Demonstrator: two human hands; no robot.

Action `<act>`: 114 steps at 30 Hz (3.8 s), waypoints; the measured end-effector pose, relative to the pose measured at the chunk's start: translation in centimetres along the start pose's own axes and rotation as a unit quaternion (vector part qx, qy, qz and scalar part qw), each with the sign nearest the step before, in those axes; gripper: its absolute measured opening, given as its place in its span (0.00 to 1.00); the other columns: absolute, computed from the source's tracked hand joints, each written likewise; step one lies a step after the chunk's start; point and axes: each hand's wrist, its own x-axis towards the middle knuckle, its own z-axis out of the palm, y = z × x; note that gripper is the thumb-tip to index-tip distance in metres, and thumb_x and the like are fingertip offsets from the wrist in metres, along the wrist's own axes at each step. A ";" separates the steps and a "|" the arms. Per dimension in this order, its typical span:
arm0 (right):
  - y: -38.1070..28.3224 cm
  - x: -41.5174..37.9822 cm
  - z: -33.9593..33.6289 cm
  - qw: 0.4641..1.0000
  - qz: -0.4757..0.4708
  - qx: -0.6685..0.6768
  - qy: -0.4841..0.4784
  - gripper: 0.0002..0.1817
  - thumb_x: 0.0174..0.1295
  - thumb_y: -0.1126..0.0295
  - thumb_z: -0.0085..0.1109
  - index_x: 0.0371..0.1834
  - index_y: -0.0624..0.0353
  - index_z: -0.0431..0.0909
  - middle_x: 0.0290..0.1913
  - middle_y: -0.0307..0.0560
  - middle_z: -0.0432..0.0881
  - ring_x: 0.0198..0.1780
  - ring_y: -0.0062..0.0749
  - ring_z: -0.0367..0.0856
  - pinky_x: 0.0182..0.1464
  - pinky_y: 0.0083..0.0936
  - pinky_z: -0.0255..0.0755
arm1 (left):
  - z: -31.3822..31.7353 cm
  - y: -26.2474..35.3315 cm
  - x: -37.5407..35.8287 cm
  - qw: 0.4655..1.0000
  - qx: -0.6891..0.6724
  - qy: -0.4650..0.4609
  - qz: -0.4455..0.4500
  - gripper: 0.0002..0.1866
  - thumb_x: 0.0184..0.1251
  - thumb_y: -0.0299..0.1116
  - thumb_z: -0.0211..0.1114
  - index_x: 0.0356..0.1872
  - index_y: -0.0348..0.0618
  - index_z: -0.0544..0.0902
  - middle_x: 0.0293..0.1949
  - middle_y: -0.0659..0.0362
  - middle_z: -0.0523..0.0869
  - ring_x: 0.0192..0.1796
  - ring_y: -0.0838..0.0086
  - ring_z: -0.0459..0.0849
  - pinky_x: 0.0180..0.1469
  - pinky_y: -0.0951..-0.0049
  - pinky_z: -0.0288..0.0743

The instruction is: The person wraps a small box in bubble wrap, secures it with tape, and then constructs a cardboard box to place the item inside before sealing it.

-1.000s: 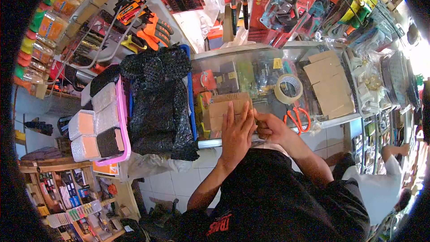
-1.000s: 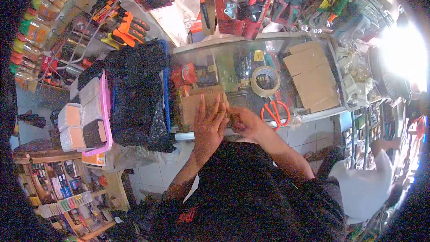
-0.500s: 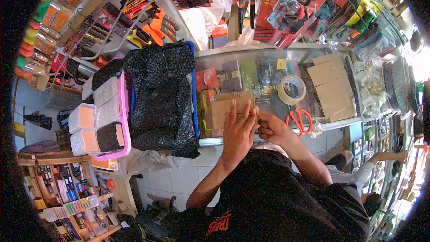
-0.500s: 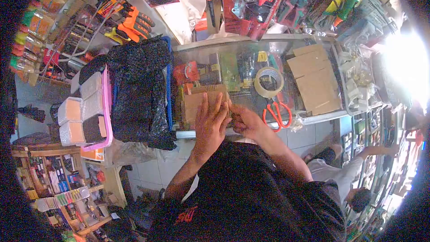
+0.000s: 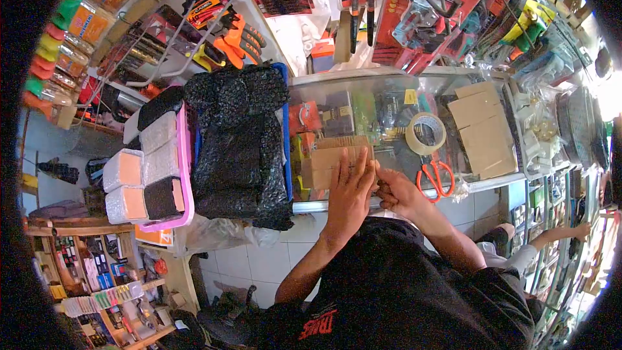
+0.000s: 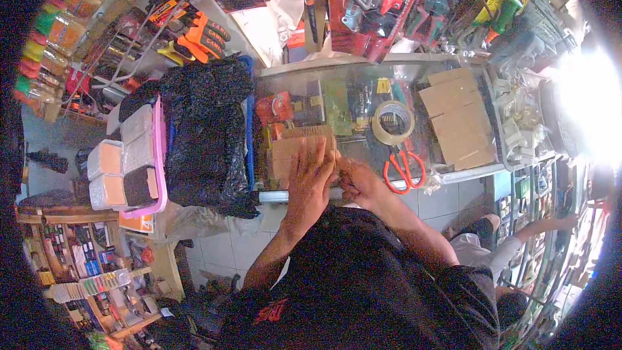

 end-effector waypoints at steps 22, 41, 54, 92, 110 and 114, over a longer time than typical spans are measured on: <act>0.1 -0.6 -1.5 0.864 -0.375 -0.284 0.180 0.22 0.78 0.55 0.58 0.28 0.56 0.73 0.20 0.32 0.67 0.20 0.19 0.62 0.23 0.27 0.53 | -5.9 -1.6 -0.7 0.998 0.020 0.021 -0.049 0.46 0.73 0.49 0.69 0.84 0.42 0.56 0.85 0.38 0.47 0.85 0.34 0.43 0.83 0.37 0.43; -0.4 0.6 1.8 0.712 -0.427 -0.537 0.151 0.16 0.76 0.63 0.58 0.34 0.65 0.74 0.27 0.67 0.76 0.27 0.57 0.74 0.30 0.45 0.68 | -2.2 -2.3 -2.1 0.995 0.034 0.012 -0.096 0.44 0.67 0.44 0.74 0.80 0.40 0.63 0.81 0.27 0.49 0.82 0.27 0.49 0.80 0.36 0.50; -1.6 -0.1 0.2 0.874 -0.277 -0.394 0.057 0.18 0.82 0.61 0.52 0.38 0.67 0.74 0.31 0.38 0.73 0.35 0.22 0.67 0.38 0.29 0.67 | -1.9 -2.0 -1.9 0.994 0.049 0.011 -0.101 0.45 0.68 0.47 0.73 0.82 0.48 0.63 0.81 0.28 0.49 0.82 0.27 0.50 0.80 0.37 0.52; -2.4 0.3 1.4 0.578 -0.383 -0.713 0.103 0.14 0.74 0.62 0.53 0.37 0.64 0.76 0.30 0.66 0.82 0.35 0.69 0.82 0.37 0.58 0.75 | -1.6 -1.8 -1.5 0.989 0.106 -0.005 -0.099 0.36 0.74 0.52 0.65 0.79 0.48 0.70 0.81 0.26 0.49 0.81 0.27 0.49 0.80 0.39 0.53; 1.4 -3.7 -0.2 0.820 -0.408 -0.398 0.055 0.29 0.82 0.54 0.51 0.76 0.60 0.59 0.57 0.67 0.83 0.64 0.56 0.83 0.59 0.47 0.78 | -3.5 1.2 -2.7 0.992 -0.022 0.014 -0.123 0.40 0.73 0.45 0.71 0.78 0.36 0.67 0.79 0.26 0.54 0.80 0.30 0.58 0.78 0.42 0.58; 0.9 -3.7 -0.5 0.839 -0.376 -0.390 0.051 0.35 0.80 0.57 0.55 0.82 0.59 0.52 0.70 0.63 0.75 0.70 0.48 0.78 0.65 0.41 0.77 | -3.2 1.5 -2.8 0.992 -0.045 0.015 -0.113 0.39 0.74 0.46 0.69 0.78 0.35 0.66 0.78 0.25 0.56 0.78 0.30 0.60 0.77 0.42 0.59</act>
